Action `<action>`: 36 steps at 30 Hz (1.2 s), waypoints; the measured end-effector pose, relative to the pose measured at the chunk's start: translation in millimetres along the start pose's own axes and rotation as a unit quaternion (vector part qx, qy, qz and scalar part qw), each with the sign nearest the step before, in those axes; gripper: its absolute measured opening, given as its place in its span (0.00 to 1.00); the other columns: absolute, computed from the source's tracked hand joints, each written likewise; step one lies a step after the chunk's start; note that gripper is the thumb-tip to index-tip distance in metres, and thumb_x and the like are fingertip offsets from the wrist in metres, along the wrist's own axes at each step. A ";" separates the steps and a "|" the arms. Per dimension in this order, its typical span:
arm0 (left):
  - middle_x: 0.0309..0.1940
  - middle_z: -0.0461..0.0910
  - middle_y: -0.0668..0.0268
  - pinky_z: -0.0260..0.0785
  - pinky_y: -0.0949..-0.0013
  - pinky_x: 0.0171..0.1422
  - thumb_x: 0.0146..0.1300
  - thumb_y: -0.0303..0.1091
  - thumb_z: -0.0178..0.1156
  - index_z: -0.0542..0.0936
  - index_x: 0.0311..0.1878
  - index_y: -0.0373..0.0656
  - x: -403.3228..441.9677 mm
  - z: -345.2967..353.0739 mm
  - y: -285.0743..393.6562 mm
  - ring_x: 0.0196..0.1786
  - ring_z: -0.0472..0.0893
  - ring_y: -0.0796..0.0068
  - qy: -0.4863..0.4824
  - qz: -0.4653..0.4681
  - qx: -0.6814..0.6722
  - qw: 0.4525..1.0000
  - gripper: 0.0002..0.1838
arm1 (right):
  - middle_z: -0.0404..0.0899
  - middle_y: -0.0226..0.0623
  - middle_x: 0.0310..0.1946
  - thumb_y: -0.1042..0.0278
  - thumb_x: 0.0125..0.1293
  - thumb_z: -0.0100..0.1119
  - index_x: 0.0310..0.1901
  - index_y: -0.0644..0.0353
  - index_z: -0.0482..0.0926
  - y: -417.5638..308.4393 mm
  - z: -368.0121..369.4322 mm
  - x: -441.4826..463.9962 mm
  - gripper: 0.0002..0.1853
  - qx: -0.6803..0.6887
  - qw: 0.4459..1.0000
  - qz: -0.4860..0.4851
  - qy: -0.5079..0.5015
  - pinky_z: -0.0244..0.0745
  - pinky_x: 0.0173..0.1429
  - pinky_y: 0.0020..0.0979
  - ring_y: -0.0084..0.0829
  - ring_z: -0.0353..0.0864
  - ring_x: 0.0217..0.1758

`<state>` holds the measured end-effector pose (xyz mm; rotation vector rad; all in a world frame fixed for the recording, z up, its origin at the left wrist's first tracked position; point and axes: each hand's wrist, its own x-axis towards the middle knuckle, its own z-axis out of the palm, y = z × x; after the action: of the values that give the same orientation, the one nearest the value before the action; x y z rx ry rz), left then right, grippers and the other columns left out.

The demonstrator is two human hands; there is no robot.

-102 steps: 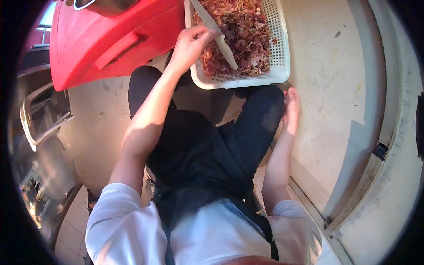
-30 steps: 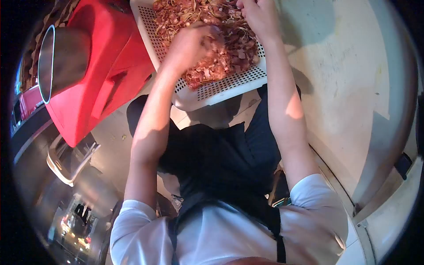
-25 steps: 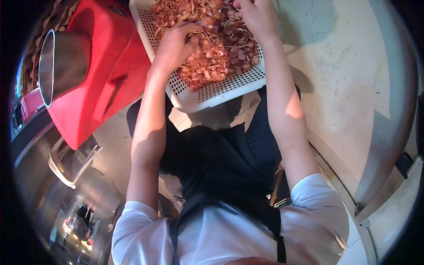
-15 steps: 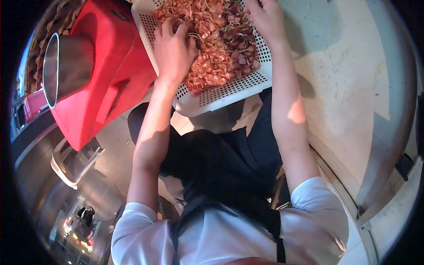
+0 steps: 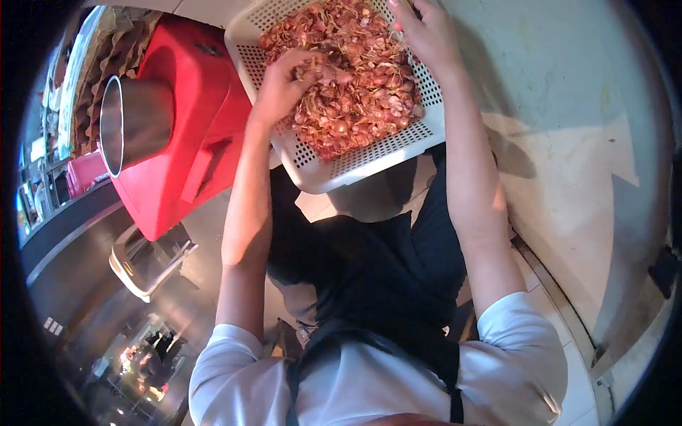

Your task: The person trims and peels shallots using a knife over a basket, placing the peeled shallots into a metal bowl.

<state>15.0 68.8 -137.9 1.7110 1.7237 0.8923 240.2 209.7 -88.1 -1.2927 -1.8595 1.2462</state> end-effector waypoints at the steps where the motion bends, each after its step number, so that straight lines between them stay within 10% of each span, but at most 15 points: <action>1: 0.45 0.79 0.64 0.74 0.70 0.49 0.56 0.19 0.55 0.80 0.52 0.41 -3.0 -9.0 7.7 0.44 0.80 0.68 -0.035 -0.042 -0.067 0.996 0.19 | 0.77 0.43 0.26 0.52 0.71 0.51 0.38 0.65 0.75 2.2 -0.2 -0.5 0.20 0.026 1.000 0.006 -0.007 0.69 0.36 0.38 0.37 0.76 0.29; 6: 0.44 0.81 0.65 0.72 0.72 0.47 0.55 0.14 0.49 0.79 0.55 0.41 -7.6 -25.0 43.5 0.47 0.79 0.76 -0.162 -0.200 -0.211 0.943 0.24 | 0.78 0.41 0.25 0.51 0.71 0.50 0.39 0.64 0.76 6.5 -1.8 1.4 0.20 -0.016 1.000 -0.001 0.011 0.70 0.34 0.38 0.38 0.77 0.27; 9: 0.44 0.82 0.60 0.71 0.70 0.52 0.55 0.13 0.47 0.78 0.56 0.41 -4.8 -13.1 24.6 0.47 0.80 0.71 -0.050 -0.021 -0.008 0.998 0.26 | 0.79 0.41 0.26 0.50 0.70 0.50 0.40 0.64 0.77 8.7 0.2 3.3 0.21 -0.016 1.000 -0.002 0.006 0.70 0.35 0.39 0.39 0.79 0.29; 14: 0.56 0.76 0.55 0.65 0.55 0.64 0.48 0.16 0.55 0.78 0.53 0.40 -6.2 7.0 36.2 0.57 0.75 0.52 0.156 0.028 0.303 0.940 0.25 | 0.80 0.43 0.26 0.49 0.70 0.51 0.40 0.65 0.78 -0.5 6.0 -3.0 0.21 -0.026 0.998 -0.046 0.036 0.71 0.36 0.39 0.40 0.80 0.30; 17: 0.48 0.78 0.54 0.68 0.56 0.60 0.48 0.16 0.54 0.79 0.48 0.39 -3.8 15.5 59.1 0.53 0.77 0.53 0.212 0.081 0.235 0.945 0.22 | 0.80 0.45 0.27 0.51 0.70 0.52 0.40 0.65 0.78 -0.5 12.8 0.1 0.21 -0.014 1.000 -0.024 -0.001 0.71 0.37 0.39 0.40 0.80 0.32; 21: 0.36 0.81 0.53 0.76 0.60 0.48 0.53 0.20 0.54 0.83 0.42 0.42 -16.7 33.4 54.4 0.37 0.82 0.51 -0.033 0.013 0.061 0.997 0.15 | 0.80 0.46 0.29 0.52 0.71 0.52 0.41 0.66 0.79 11.6 23.8 4.8 0.20 0.017 0.997 -0.075 -0.006 0.72 0.39 0.39 0.40 0.81 0.34; 28: 0.66 0.62 0.54 0.76 0.50 0.58 0.53 0.27 0.63 0.68 0.66 0.51 -40.0 80.9 66.8 0.65 0.67 0.47 -0.175 -0.073 0.395 0.899 0.34 | 0.81 0.45 0.30 0.52 0.71 0.52 0.41 0.64 0.79 19.4 25.1 7.6 0.19 0.018 0.996 -0.088 -0.004 0.72 0.40 0.38 0.38 0.81 0.34; 36: 0.39 0.80 0.55 0.73 0.55 0.50 0.58 0.24 0.57 0.80 0.46 0.40 -18.4 64.9 48.8 0.44 0.83 0.56 -0.171 -0.117 0.251 0.946 0.12 | 0.81 0.45 0.31 0.51 0.71 0.53 0.41 0.64 0.79 15.3 18.6 6.3 0.20 0.050 0.997 -0.051 -0.012 0.72 0.41 0.39 0.38 0.80 0.34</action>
<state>96.8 54.0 -142.3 1.7780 1.9546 0.0328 228.7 210.1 -110.2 -1.1209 -1.8317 1.2893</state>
